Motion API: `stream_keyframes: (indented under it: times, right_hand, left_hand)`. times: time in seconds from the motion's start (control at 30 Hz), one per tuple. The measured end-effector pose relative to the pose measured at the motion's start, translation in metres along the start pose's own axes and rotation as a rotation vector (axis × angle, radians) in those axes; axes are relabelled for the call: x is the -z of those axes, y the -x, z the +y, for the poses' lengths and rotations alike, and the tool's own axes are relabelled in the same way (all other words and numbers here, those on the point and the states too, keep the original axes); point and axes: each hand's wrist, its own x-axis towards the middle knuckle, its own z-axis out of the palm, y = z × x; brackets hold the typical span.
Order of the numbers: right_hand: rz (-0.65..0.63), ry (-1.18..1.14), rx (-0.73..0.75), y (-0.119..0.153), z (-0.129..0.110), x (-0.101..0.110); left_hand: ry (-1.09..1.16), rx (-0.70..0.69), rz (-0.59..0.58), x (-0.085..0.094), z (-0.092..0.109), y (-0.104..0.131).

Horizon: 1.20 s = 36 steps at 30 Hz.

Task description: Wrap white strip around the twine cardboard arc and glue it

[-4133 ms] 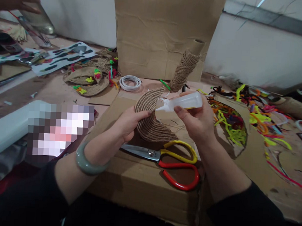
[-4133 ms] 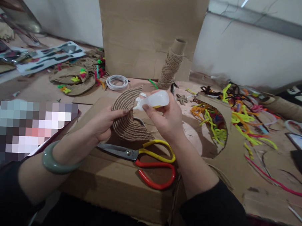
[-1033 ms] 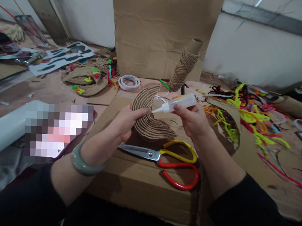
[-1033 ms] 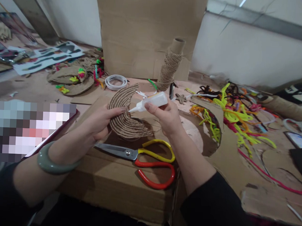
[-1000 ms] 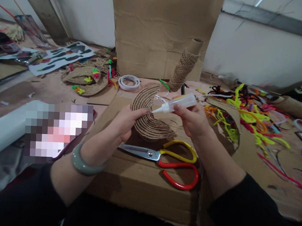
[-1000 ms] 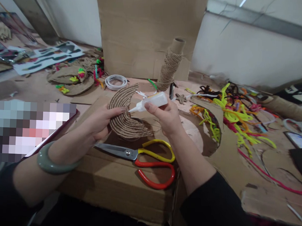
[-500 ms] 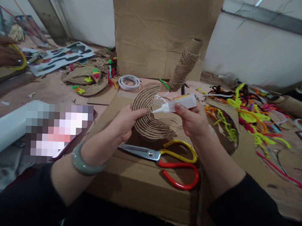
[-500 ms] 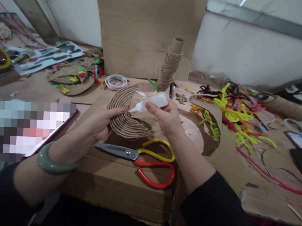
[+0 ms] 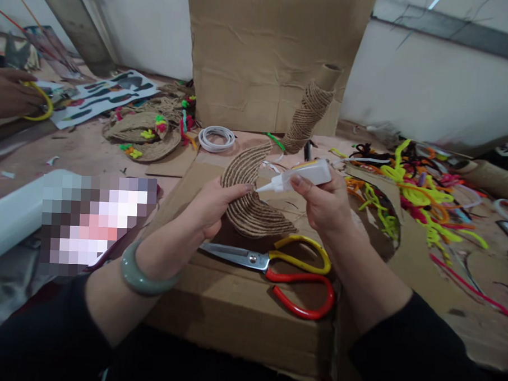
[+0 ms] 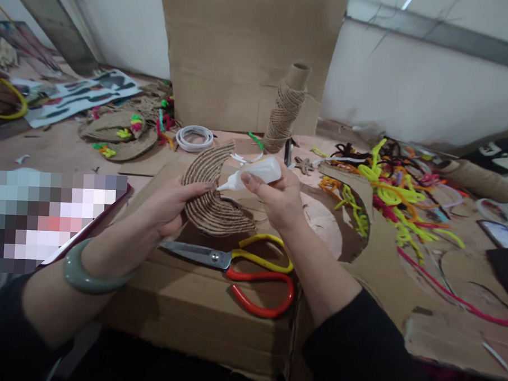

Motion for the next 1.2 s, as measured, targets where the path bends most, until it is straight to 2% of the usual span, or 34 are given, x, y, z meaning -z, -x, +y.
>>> stream_keyframes:
  times: [0.27,0.5,0.8,1.03,1.2]
  right_hand:
    - [-0.046,-0.021,-0.038,-0.0025,-0.0071,-0.0024]
    - [-0.047,-0.029,-0.003,-0.007,0.0009,-0.0002]
    - [-0.077,-0.045,-0.013,-0.0044,-0.0045,-0.0027]
    - [-0.07,-0.042,-0.002,-0.006,-0.0015,-0.0015]
    - [-0.071,-0.031,0.02,-0.0059,-0.0016,-0.0016]
  left_hand:
    - [0.029,0.018,-0.021,-0.0007,0.0019,-0.0005]
    - [0.004,-0.043,-0.095,0.0058,-0.0026,-0.0044]
    - [0.027,0.023,0.0,-0.001,0.0005,-0.0012]
    - [0.004,-0.027,-0.034,0.0026,-0.002,-0.0024]
    - [0.015,-0.014,-0.057,0.0023,-0.0027,-0.0026]
